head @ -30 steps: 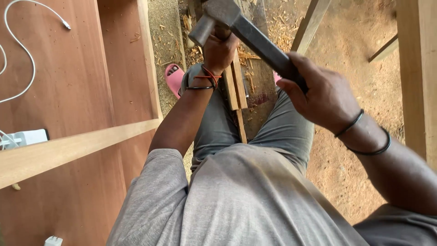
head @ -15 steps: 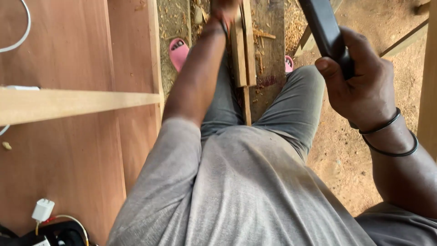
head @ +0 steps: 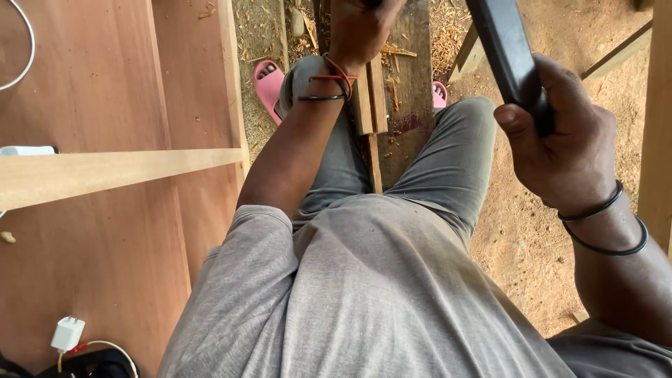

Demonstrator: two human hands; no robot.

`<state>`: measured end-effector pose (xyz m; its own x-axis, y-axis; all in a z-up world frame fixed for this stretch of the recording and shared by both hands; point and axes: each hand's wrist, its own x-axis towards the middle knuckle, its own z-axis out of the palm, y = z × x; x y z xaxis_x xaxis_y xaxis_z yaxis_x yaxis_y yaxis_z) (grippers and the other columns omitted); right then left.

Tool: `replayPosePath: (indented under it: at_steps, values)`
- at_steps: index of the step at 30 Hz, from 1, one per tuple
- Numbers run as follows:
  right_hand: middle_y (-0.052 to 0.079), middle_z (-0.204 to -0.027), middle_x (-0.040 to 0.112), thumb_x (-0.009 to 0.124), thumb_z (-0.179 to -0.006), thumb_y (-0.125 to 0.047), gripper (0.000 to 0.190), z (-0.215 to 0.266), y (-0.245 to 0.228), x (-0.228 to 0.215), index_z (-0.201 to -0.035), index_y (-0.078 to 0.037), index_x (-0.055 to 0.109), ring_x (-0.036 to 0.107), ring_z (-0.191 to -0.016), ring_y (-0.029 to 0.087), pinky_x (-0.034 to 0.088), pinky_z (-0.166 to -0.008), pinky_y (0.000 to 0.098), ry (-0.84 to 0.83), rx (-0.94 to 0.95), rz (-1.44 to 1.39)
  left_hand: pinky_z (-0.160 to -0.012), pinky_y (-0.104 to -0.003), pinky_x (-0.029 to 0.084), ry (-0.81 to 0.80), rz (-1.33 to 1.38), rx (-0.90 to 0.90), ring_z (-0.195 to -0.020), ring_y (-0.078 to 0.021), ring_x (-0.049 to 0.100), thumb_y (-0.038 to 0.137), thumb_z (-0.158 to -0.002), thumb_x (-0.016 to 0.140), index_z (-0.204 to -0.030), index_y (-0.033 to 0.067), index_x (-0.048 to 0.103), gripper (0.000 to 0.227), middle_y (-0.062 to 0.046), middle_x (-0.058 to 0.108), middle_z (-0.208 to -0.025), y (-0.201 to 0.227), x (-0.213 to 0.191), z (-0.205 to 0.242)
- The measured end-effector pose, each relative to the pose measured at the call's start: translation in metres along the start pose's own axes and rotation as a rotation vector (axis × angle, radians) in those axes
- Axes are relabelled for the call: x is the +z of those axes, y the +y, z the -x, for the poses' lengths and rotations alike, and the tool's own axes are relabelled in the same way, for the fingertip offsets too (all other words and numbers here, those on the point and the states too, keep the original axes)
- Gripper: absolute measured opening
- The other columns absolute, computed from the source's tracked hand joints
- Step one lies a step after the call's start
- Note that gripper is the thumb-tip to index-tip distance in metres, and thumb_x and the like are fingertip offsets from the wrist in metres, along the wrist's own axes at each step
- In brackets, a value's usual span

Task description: Chisel a groove into a piece of wood using a hammer and chisel.

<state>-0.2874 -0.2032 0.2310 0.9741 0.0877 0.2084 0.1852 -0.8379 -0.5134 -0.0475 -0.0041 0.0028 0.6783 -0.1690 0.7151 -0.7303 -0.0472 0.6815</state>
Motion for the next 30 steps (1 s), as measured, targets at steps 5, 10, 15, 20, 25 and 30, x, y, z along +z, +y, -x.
replayPosePath:
  at_steps: [5,10,15,20,25,30]
  values:
    - [0.013,-0.094,0.069,0.073,-0.112,-0.032,0.049,-0.009,-0.01,0.0,-0.144,0.0,0.055,0.072,-0.087,0.021,0.057,-0.073,0.0318,-0.01,-0.085,0.025,-0.056,-0.032,0.043,0.049,0.208,-0.088,-0.053,-0.0101,0.047,0.019,-0.105,0.068,-0.077,0.0094,0.065,0.03,0.001,0.051,-0.059,0.014,-0.006,0.003]
    - [0.013,-0.093,0.07,0.075,-0.111,-0.03,0.05,-0.019,-0.025,-0.011,-0.147,0.0,0.055,0.072,-0.084,0.02,0.057,-0.071,0.0322,-0.021,-0.135,0.063,-0.064,-0.034,0.049,0.105,0.233,-0.016,-0.064,-0.0116,0.055,0.019,-0.105,0.069,-0.088,0.006,0.066,0.022,-0.001,0.056,-0.069,0.02,-0.006,0.007]
    - [0.015,-0.097,0.07,0.075,-0.109,-0.024,0.055,-0.023,-0.024,-0.024,-0.153,0.0,0.052,0.071,-0.08,0.02,0.056,-0.069,0.0319,0.014,-0.211,0.087,-0.066,-0.035,0.047,0.072,0.218,-0.02,-0.069,-0.0117,0.058,0.018,-0.105,0.071,-0.083,0.0053,0.056,0.029,0.0,0.053,-0.072,0.042,-0.009,0.0]
    - [0.014,-0.1,0.069,0.073,-0.113,-0.025,0.051,-0.018,-0.016,-0.018,-0.151,-0.002,0.048,0.071,-0.082,0.022,0.057,-0.072,0.0339,0.05,-0.222,0.168,-0.057,-0.033,0.037,0.053,0.342,-0.18,-0.058,-0.0086,0.043,0.014,-0.103,0.073,-0.074,0.0091,0.051,0.037,0.003,0.044,-0.064,0.041,-0.005,0.006]
    - [0.014,-0.096,0.07,0.076,-0.108,-0.03,0.054,-0.023,-0.014,0.0,-0.149,-0.005,0.051,0.071,-0.077,0.027,0.056,-0.064,0.0371,-0.037,-0.182,0.31,-0.056,-0.033,0.038,0.048,0.403,-0.254,-0.058,-0.0095,0.045,0.015,-0.103,0.073,-0.077,0.0092,0.056,0.031,0.002,0.049,-0.063,0.035,-0.002,0.009]
    - [0.015,-0.097,0.072,0.076,-0.107,-0.031,0.052,-0.031,-0.024,-0.014,-0.147,-0.005,0.055,0.073,-0.08,0.028,0.057,-0.067,0.0379,-0.057,-0.199,0.218,-0.06,-0.032,0.058,0.112,0.35,-0.346,-0.062,-0.0089,0.069,0.018,-0.099,0.072,-0.092,0.01,0.071,0.011,0.003,0.071,-0.072,0.016,0.007,0.025]
